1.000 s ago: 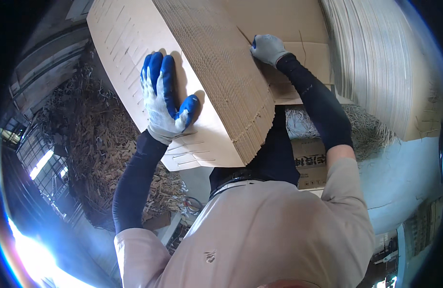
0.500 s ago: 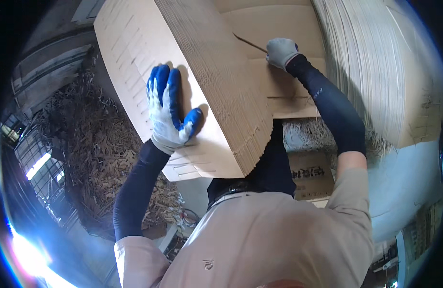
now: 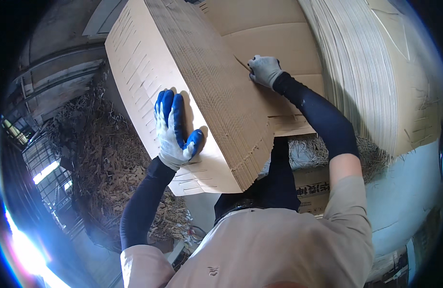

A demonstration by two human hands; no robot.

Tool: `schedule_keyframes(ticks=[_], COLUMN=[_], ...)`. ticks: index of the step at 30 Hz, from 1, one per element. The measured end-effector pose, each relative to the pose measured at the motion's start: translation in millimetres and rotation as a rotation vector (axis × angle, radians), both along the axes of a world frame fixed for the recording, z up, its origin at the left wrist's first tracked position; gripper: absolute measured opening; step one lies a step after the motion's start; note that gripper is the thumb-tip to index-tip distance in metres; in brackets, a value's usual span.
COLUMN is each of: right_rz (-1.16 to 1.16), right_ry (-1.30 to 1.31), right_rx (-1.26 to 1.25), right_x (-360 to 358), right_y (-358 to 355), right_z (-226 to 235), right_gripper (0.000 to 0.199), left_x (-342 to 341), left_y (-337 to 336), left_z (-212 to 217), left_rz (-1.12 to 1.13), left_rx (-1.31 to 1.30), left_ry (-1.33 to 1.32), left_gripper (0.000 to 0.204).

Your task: Handling and stacking corrugated board sheets and straw filler materials in a storage area.

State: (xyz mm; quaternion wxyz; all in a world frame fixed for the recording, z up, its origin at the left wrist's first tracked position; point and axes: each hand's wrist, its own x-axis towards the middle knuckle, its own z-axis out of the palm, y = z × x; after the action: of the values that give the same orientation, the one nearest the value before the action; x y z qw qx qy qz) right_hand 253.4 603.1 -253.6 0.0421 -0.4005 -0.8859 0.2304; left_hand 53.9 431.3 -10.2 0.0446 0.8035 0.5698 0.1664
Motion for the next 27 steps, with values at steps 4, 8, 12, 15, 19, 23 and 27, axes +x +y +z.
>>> schedule_keyframes(ticks=[4, 8, 12, 15, 19, 23, 27], right_rz=[0.044, 0.041, -0.008, -0.028, -0.038, -0.045, -0.090], right_ry=[-0.039, -0.148, -0.178, -0.192, -0.188, -0.109, -0.465], right_rx=[0.077, 0.091, 0.132, 0.160, 0.243, 0.453, 0.502], right_x=[-11.0, -12.2, 18.4, 28.5, 33.2, 48.4, 31.1], right_y=[15.3, 37.7, 90.9, 120.6, 135.9, 164.8, 194.0], right_z=[-17.6, -4.4, -0.1, 8.1, 31.3, 49.4, 63.8], right_gripper=[0.010, 0.011, 0.013, 0.014, 0.016, 0.010, 0.019], left_x=[-0.3, -0.8, -1.9, -2.6, -6.6, -3.2, -3.4], left_y=[-0.5, -1.6, -1.4, -0.1, -4.4, -0.1, 5.2], left_z=[-0.8, -1.1, -2.9, -3.3, -3.3, -0.9, -2.1], left_rz=[0.013, -0.001, 0.012, 0.009, 0.000, 0.010, -0.004], left_rx=[-0.004, -0.015, -0.013, -0.012, -0.017, -0.029, -0.015], left_ry=[-0.016, 0.028, 0.003, 0.005, 0.034, 0.027, 0.016], left_gripper=[0.077, 0.077, 0.079, 0.079, 0.080, 0.080, 0.080])
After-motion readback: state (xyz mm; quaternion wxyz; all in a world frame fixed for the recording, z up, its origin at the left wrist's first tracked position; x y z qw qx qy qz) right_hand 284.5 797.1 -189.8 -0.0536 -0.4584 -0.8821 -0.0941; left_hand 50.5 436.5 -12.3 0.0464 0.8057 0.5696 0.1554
